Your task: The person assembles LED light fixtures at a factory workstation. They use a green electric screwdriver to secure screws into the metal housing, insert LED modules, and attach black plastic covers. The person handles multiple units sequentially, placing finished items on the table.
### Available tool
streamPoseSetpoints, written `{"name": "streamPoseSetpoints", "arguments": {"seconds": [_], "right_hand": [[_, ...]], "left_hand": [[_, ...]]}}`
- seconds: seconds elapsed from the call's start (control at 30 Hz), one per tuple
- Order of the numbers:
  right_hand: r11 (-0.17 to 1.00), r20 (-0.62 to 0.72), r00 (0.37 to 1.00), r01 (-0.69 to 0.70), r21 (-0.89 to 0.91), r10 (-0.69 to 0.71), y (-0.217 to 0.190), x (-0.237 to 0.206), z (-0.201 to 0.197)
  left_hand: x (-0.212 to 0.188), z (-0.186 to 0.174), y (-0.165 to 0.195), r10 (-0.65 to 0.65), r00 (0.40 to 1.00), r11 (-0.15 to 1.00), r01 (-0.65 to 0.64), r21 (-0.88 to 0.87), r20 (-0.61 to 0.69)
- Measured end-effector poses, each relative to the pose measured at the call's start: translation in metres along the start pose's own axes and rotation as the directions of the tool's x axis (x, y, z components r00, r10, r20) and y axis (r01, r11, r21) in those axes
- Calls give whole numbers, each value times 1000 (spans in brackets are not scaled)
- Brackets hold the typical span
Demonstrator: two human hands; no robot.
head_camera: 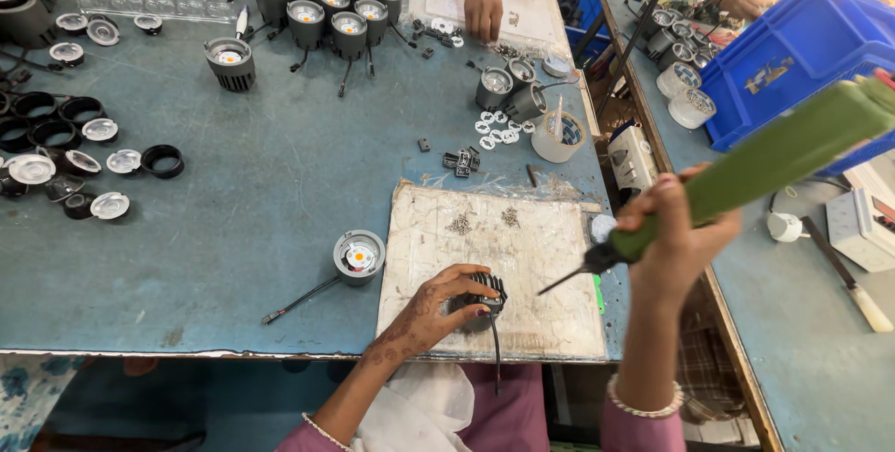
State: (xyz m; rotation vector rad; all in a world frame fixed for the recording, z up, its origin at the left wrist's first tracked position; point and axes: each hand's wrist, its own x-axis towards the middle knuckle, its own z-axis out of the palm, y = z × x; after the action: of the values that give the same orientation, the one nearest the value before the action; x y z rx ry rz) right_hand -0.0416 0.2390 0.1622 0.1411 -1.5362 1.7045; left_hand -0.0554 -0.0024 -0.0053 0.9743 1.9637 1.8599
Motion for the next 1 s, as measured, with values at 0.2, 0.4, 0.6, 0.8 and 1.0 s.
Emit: {"name": "streamPoseSetpoints", "arguments": {"seconds": [0.2, 0.4, 0.6, 0.8, 1.0], "right_hand": [[999, 143, 990, -23, 36, 18, -12, -20, 61], [998, 177, 983, -58, 39, 50, -12, -22, 73], [996, 168, 984, -73, 59, 63, -12, -21, 70], [996, 184, 980, -79, 37, 71, -7, -20, 71], [990, 262, 961, -116, 86, 90, -1, -19, 65]], "left_hand": [[2, 0, 4, -24, 1000, 1000, 24, -9, 20], [3, -2, 3, -27, 999, 999, 28, -28, 18], [4, -3, -1, -10, 1000, 1000, 10, -29, 15], [5, -3, -2, -18, 1000, 999, 19, -31, 20], [6, -3, -3, -21, 1000, 999, 21, -29, 23]]}}
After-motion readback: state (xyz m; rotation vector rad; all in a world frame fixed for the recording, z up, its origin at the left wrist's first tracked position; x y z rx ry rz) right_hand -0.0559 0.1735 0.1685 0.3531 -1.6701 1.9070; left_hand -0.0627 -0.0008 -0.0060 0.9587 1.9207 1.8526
